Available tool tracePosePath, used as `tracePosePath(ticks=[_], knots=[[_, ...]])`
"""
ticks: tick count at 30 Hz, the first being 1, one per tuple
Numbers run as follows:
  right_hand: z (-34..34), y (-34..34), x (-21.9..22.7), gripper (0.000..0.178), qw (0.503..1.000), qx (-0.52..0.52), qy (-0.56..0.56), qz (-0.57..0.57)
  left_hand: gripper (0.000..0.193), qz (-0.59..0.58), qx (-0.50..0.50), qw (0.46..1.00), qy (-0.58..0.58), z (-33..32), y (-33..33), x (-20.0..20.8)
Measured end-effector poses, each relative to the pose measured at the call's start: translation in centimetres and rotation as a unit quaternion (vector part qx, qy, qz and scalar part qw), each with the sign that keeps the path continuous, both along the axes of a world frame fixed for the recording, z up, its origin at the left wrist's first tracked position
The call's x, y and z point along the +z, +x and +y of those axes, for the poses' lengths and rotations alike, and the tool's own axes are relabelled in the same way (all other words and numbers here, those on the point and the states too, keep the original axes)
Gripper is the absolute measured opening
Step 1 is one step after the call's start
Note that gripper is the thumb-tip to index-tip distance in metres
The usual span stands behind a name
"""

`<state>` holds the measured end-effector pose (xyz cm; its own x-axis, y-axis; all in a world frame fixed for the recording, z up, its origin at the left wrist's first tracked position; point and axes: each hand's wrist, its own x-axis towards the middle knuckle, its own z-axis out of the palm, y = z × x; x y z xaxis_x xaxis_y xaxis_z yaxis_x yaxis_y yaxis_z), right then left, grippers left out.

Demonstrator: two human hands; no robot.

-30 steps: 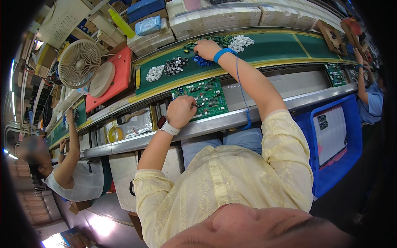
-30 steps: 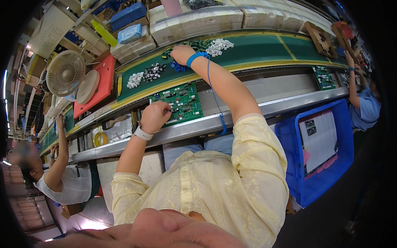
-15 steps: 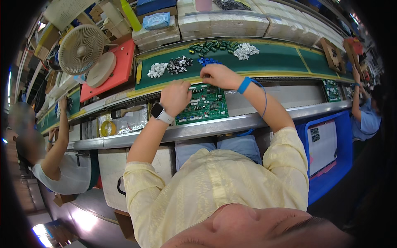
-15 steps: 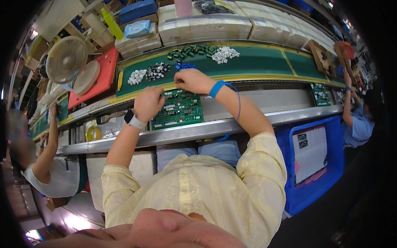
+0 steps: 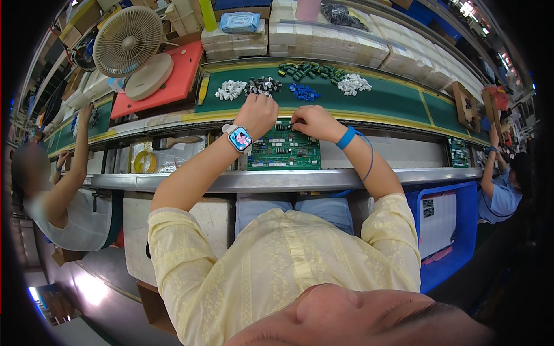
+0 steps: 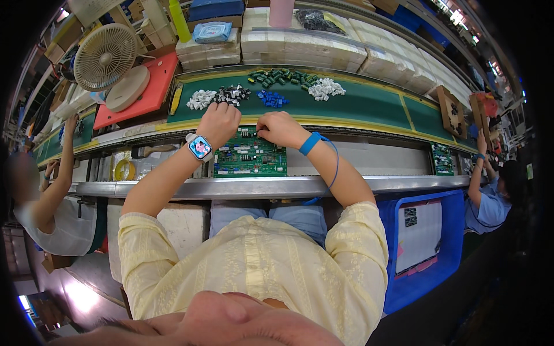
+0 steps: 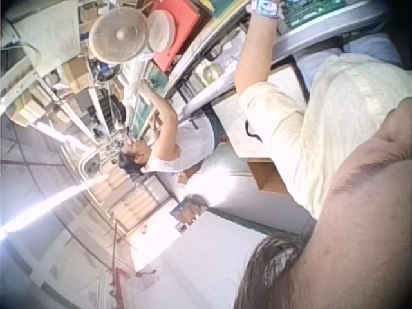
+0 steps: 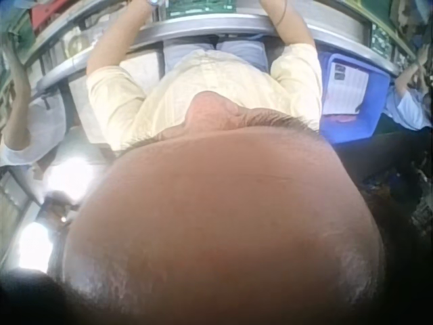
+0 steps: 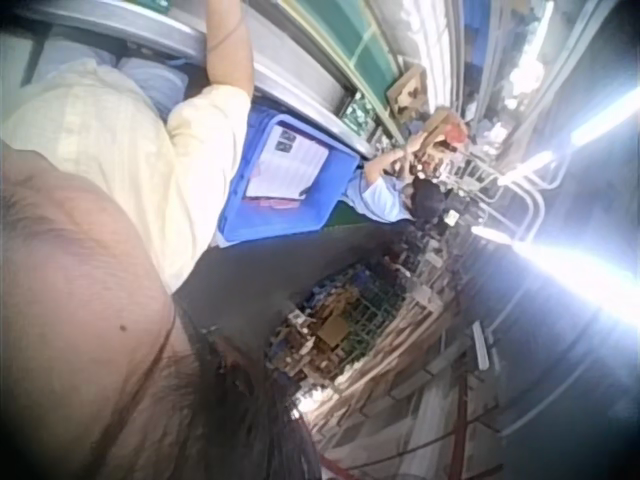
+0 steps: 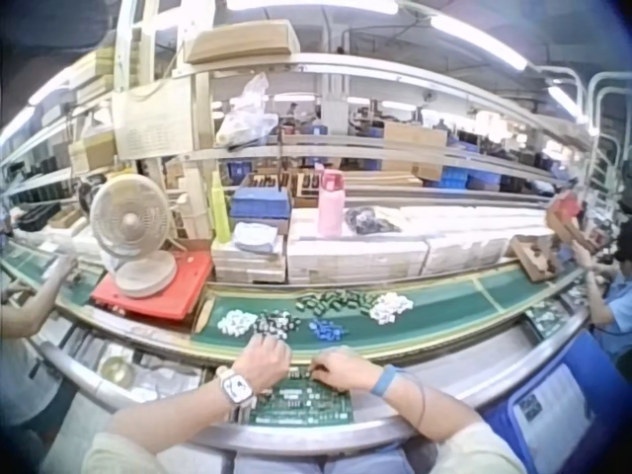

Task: Manually assemble components onto a printed circuit board on a factory assembly line.

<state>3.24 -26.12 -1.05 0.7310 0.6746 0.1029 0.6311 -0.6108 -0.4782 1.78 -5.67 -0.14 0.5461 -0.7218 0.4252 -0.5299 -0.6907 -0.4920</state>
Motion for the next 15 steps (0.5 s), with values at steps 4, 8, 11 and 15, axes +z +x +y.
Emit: tracePosePath(ticks=[4,8,11,15], knots=[[0.1,-0.1,-0.3,0.015,1.0,-0.012,0.012,-0.009,0.007,-0.002,0.006,1.0,0.005,-0.1,-0.2,-0.2],[0.6,-0.7,0.0,0.015,1.0,-0.029,0.01,-0.007,0.007,0.001,0.002,1.0,0.013,-0.3,-0.3,-0.2],[0.8,-0.7,0.0,0.016,1.0,-0.019,-0.009,-0.017,0.007,0.003,0.0,1.0,0.02,-0.4,-0.3,-0.3],[0.7,-0.5,0.8,0.016,1.0,-0.006,-0.004,-0.029,0.006,0.013,0.0,1.0,0.005,-0.3,-0.2,-0.5]])
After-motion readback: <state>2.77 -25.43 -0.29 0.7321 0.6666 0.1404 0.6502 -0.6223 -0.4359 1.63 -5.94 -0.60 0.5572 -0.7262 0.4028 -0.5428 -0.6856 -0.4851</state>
